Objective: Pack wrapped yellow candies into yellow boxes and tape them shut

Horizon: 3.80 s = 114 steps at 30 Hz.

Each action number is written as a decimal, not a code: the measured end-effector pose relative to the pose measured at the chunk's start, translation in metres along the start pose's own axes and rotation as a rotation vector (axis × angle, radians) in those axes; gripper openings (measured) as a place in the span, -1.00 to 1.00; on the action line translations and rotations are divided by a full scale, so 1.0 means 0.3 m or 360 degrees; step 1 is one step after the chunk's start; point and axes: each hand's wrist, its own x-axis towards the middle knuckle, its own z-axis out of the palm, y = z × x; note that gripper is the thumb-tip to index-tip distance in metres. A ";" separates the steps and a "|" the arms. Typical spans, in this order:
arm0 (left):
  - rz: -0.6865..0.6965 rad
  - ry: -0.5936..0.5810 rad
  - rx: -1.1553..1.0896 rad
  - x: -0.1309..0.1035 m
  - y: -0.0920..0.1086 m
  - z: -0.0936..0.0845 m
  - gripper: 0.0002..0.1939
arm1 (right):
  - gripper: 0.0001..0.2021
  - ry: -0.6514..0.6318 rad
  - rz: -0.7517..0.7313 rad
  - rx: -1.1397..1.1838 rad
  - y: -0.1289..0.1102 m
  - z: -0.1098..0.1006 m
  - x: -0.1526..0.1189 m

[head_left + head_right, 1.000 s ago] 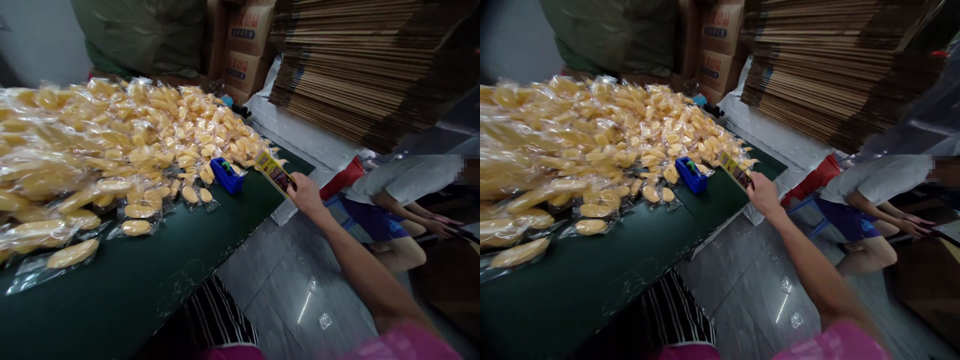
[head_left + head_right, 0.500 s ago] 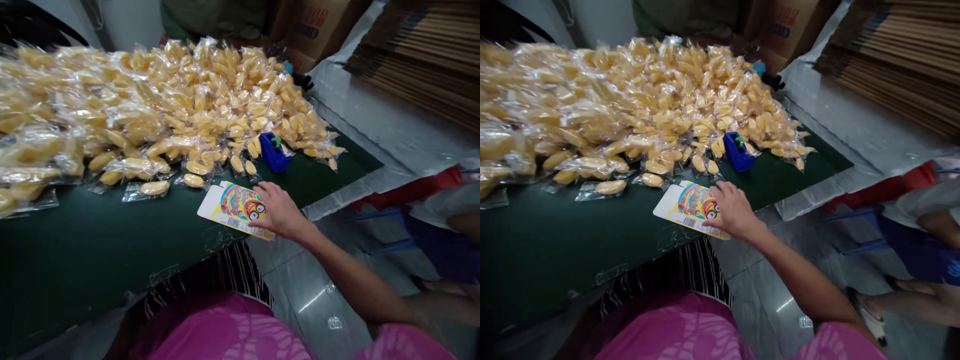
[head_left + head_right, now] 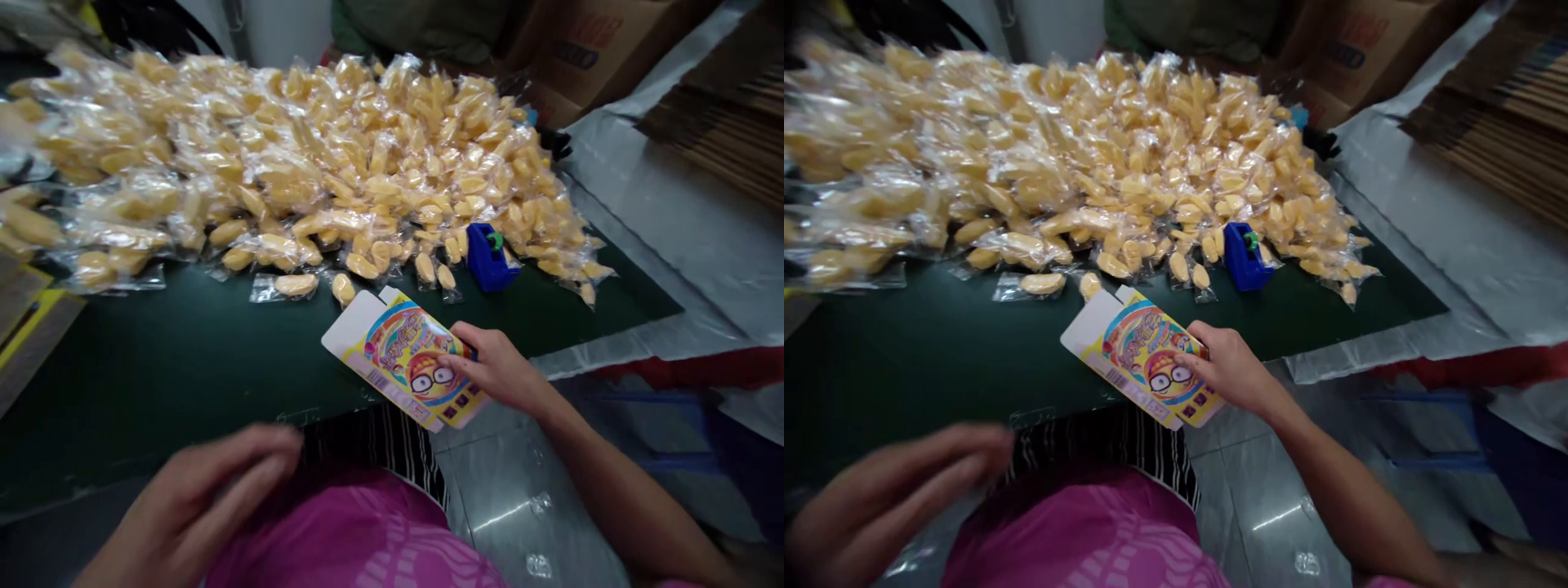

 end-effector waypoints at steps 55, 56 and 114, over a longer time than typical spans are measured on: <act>-0.0781 -0.0180 -0.1334 0.271 0.099 0.125 -0.13 | -0.22 -0.0035 -0.0018 0.2162 -0.127 0.305 0.004; -0.0774 -0.0126 -0.1298 0.268 0.104 0.121 -0.05 | -0.15 0.0057 -0.0057 0.2133 -0.133 0.310 0.002; -0.0342 -0.0438 -0.0674 0.245 0.142 0.080 -0.74 | -0.88 0.0363 -0.0125 0.1812 -0.117 0.245 -0.139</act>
